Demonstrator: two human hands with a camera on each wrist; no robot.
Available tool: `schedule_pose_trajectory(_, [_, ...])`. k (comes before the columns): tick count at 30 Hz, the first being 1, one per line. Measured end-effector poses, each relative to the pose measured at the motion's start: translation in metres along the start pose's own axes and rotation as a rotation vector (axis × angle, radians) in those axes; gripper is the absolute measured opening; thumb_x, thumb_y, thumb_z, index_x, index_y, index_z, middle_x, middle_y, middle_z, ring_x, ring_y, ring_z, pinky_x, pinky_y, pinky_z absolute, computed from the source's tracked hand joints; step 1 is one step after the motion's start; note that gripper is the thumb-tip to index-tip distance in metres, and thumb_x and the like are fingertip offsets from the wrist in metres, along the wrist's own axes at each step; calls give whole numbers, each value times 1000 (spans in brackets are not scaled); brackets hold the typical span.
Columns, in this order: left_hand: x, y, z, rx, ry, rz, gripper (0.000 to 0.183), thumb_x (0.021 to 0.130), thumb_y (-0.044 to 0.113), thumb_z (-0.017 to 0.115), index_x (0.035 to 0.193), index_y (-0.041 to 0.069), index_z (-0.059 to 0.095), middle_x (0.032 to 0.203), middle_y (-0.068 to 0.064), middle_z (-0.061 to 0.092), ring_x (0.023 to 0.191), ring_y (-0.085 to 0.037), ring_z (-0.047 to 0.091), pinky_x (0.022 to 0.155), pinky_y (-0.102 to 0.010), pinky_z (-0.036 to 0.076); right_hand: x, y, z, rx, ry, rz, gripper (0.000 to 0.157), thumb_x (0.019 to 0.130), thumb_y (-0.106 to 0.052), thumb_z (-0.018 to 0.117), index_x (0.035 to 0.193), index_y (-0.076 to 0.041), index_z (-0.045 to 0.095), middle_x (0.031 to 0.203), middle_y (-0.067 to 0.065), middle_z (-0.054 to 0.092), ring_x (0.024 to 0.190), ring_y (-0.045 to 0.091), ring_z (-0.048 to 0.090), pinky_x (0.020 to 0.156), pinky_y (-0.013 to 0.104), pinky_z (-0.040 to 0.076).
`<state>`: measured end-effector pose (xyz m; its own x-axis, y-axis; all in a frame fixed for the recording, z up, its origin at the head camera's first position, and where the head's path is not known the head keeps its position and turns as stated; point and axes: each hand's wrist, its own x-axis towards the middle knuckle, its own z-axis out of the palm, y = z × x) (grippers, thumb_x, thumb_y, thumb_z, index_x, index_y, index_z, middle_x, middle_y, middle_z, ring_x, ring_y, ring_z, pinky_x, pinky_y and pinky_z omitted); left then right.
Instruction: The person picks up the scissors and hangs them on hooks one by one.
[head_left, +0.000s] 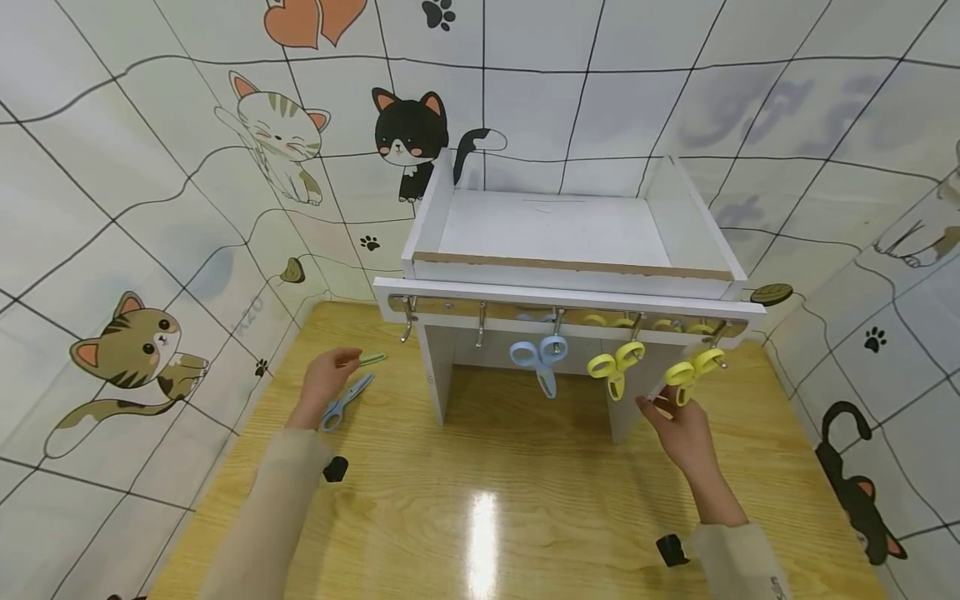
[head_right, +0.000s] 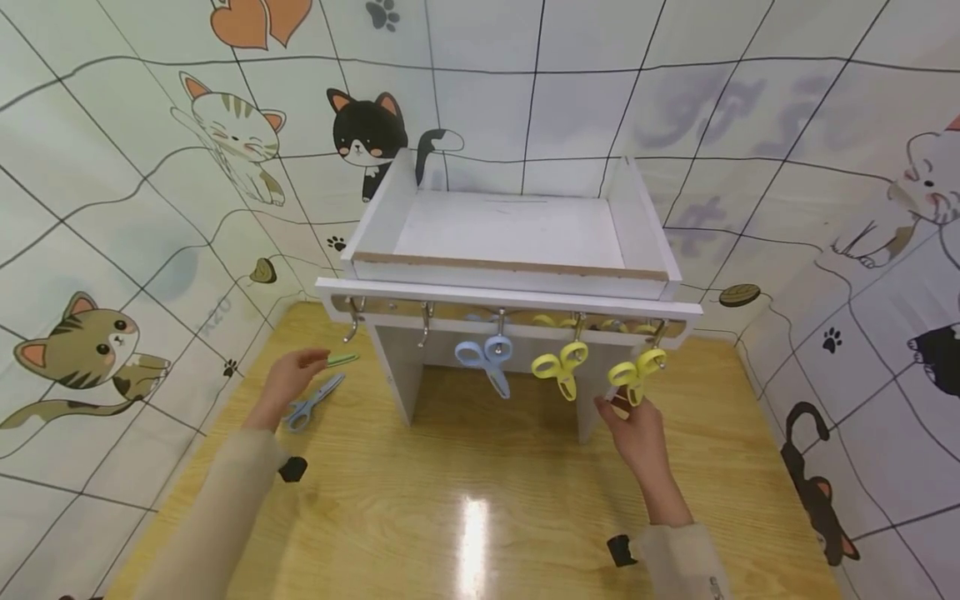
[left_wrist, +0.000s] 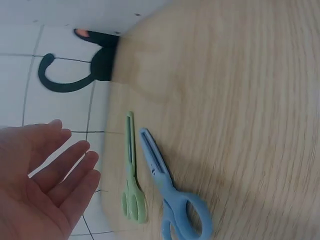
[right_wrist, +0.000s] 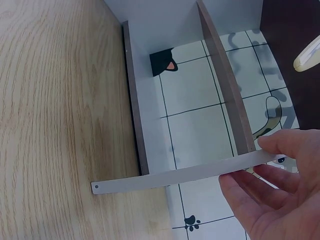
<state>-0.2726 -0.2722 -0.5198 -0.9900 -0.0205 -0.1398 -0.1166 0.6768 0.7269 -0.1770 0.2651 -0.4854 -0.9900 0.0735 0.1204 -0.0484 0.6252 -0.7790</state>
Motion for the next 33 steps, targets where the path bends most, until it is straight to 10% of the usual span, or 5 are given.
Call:
schedule_pose_trajectory(5, [13,3,6,320,-52,21,34,101,18,56,130,1,63,132,-21,64,116,-40,63,95,-52,54,0,2,0,-4,-9,14,40,102,-21,53,131,7,55,132,32,57,121,52,58,93,60,53])
schedule_pose_trajectory(12, [26,-2,7,521,-151,-48,25,98,15,61,118,2,71,126,-20,67,109,-38,66,89,-48,58,0,2,1,5,-21,24,42,102,-22,54,133,6,53,133,32,57,122,51,58,94,59,54])
schedule_pose_trajectory(33, [42,-4,14,615,-259,57,12,87,11,74,94,2,75,98,-16,74,81,-27,68,67,-42,58,1,-1,-2,-5,0,32,39,101,-20,56,129,8,55,130,32,59,121,50,58,93,60,54])
